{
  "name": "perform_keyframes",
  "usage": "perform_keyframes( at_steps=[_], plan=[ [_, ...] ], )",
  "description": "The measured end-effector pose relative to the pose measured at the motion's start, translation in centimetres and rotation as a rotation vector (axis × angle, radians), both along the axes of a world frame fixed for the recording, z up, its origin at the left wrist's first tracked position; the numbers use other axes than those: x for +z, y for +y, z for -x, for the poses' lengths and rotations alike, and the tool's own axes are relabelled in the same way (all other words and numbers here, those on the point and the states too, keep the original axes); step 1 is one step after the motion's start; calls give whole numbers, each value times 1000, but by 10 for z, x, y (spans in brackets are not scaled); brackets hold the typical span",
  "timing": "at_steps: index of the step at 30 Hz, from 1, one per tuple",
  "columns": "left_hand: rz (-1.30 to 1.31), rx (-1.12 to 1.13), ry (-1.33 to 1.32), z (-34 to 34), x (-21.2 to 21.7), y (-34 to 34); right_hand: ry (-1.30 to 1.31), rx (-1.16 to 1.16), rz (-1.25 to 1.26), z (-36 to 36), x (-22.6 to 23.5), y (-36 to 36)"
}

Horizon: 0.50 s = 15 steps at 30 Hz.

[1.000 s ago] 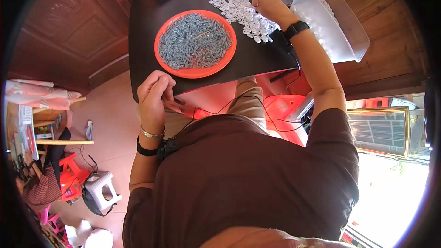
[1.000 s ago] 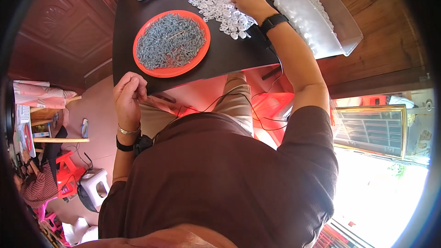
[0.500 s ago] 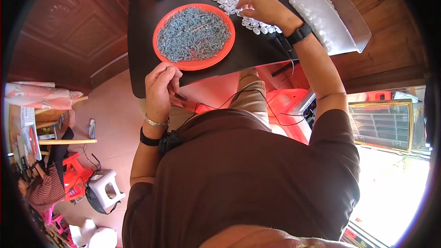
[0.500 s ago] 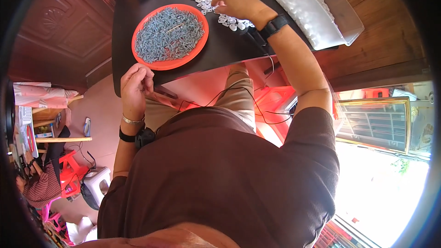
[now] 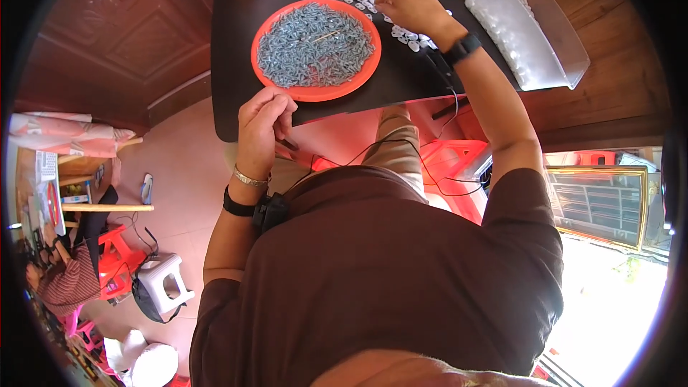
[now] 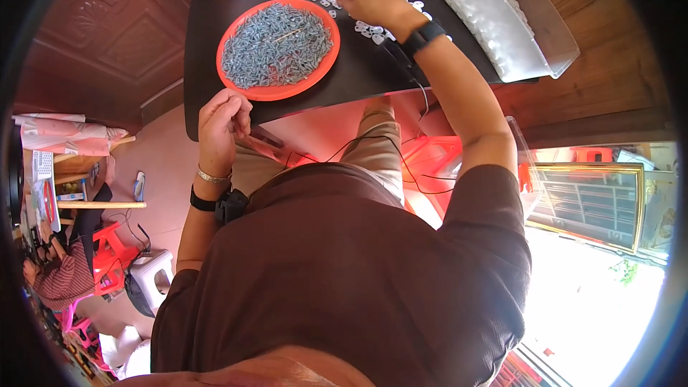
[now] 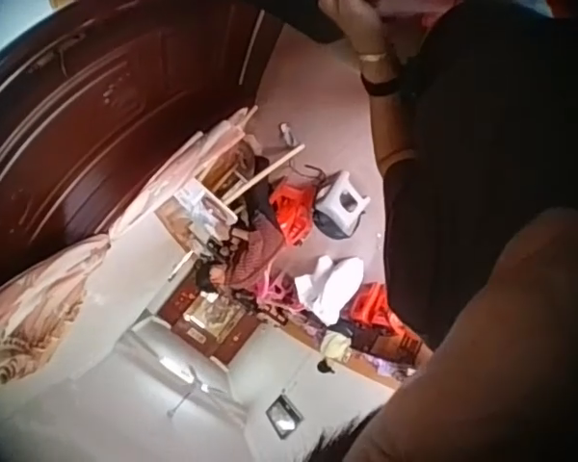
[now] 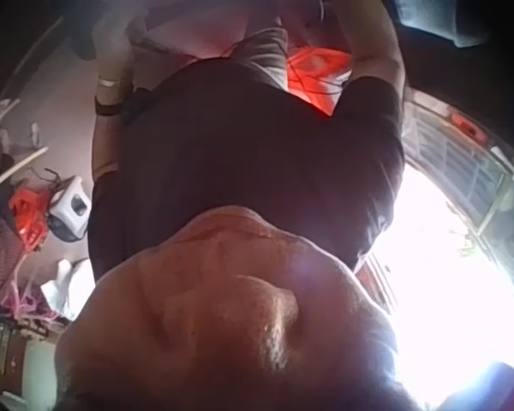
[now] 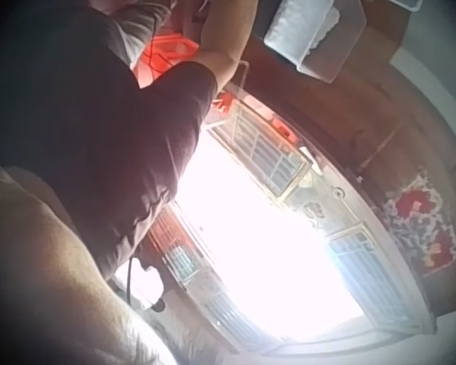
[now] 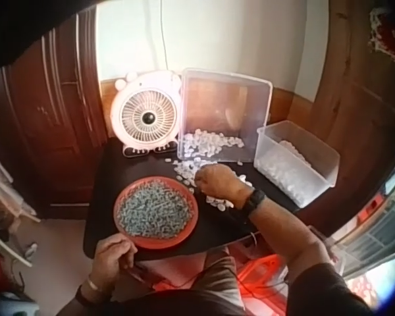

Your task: Assembling small white plastic components onto metal pins manually.

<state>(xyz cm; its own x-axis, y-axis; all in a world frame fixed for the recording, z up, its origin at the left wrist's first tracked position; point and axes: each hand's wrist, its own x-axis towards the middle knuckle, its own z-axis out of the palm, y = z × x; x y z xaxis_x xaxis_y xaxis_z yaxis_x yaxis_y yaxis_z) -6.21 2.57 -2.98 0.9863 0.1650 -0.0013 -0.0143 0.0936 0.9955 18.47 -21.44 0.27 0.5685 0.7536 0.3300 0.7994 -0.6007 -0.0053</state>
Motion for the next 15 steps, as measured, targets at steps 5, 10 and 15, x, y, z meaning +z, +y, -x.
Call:
perform_keyframes(
  at_steps=[5,10,15],
  plan=[
    [26,-105,-20,-4,19,-8,535,277,-498,89,43,17],
    [117,-233,-9,-17,30,-32,591,432,-651,149,35,40],
    [347,-265,12,-14,19,-36,659,401,-769,158,17,41]
  ],
)
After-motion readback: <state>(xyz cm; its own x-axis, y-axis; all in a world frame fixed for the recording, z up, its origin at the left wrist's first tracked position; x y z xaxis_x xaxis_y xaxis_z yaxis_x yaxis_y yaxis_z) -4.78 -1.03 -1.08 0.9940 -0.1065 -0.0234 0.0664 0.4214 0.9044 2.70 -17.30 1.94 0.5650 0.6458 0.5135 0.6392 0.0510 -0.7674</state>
